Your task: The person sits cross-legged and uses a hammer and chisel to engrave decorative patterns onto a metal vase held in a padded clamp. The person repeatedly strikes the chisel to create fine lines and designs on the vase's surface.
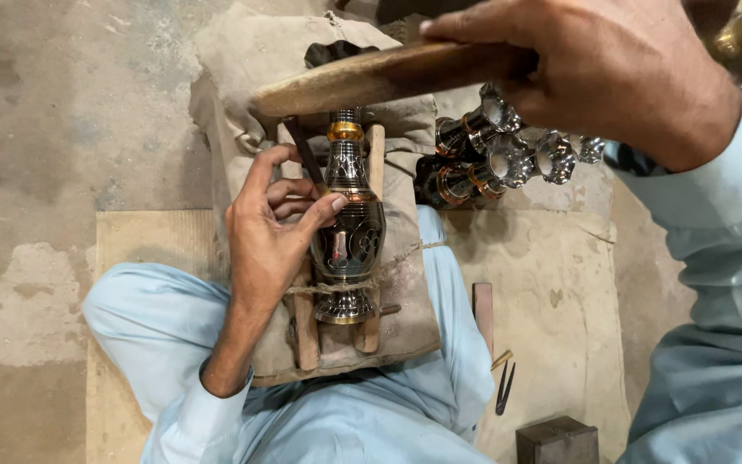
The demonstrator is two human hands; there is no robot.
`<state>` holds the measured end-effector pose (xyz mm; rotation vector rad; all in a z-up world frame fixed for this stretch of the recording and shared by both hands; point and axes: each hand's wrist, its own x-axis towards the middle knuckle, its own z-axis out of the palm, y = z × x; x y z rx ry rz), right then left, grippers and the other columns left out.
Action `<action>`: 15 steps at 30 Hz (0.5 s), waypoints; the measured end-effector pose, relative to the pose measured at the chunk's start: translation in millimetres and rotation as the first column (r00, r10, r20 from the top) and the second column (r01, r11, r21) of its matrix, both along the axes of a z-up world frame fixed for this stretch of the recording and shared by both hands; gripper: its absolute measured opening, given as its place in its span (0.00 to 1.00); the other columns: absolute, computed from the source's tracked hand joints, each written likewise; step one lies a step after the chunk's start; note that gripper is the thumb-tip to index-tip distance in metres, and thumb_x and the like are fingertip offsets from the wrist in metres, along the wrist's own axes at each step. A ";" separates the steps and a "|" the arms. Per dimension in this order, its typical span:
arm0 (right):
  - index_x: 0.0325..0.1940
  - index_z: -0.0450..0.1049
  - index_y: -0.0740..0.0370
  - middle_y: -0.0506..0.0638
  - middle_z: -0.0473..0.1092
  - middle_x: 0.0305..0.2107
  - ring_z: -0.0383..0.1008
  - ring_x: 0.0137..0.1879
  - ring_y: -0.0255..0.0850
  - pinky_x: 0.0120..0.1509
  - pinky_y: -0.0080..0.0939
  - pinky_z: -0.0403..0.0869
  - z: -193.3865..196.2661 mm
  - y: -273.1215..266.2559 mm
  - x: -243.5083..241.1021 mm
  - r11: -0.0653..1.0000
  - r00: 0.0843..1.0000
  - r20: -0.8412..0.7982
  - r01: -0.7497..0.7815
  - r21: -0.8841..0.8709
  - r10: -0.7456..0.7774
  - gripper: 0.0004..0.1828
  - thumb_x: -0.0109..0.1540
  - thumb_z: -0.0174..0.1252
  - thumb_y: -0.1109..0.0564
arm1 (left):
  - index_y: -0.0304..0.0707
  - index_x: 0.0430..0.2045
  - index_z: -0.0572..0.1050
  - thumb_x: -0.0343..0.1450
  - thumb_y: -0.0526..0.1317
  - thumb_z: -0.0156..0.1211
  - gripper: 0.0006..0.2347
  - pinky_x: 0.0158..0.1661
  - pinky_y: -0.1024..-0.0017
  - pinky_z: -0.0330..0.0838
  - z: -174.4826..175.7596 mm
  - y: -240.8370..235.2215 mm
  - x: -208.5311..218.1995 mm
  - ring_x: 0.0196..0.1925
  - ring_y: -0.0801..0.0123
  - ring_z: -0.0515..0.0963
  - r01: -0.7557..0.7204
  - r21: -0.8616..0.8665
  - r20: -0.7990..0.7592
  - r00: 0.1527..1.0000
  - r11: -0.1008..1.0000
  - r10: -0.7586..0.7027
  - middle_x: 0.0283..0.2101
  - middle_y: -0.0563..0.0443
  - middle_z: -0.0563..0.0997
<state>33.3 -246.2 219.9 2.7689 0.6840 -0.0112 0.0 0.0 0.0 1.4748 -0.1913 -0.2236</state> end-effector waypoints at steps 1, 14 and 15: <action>0.64 0.78 0.55 0.57 0.79 0.40 0.78 0.31 0.49 0.33 0.46 0.76 0.8 -0.7 -0.7 0.995 0.995 0.048 -0.094 0.030 0.092 0.34 0.52 0.70 0.64 | 0.32 0.57 0.69 0.68 0.35 0.74 0.24 0.36 0.79 0.83 0.2 -0.2 0.2 0.37 0.74 0.86 -0.003 0.009 0.003 1.000 1.000 0.003 0.35 0.44 0.86; 0.66 0.77 0.58 0.61 0.77 0.34 0.75 0.27 0.50 0.30 0.48 0.75 -0.4 -3.3 3.3 0.994 0.996 0.052 -0.076 0.084 0.072 0.36 0.52 0.69 0.67 | 0.30 0.58 0.62 0.71 0.30 0.67 0.23 0.37 0.75 0.87 10.3 -5.9 -1.0 0.39 0.69 0.87 0.002 -0.075 -0.013 1.000 0.997 -0.002 0.39 0.43 0.84; 0.66 0.77 0.58 0.60 0.77 0.34 0.76 0.28 0.49 0.31 0.47 0.76 -1.0 -6.9 3.2 0.993 0.993 0.077 -0.091 0.070 0.086 0.36 0.52 0.69 0.67 | 0.30 0.58 0.62 0.71 0.30 0.67 0.23 0.37 0.74 0.87 11.5 -5.6 -1.3 0.40 0.69 0.87 0.002 -0.074 -0.007 1.000 0.997 -0.002 0.39 0.43 0.84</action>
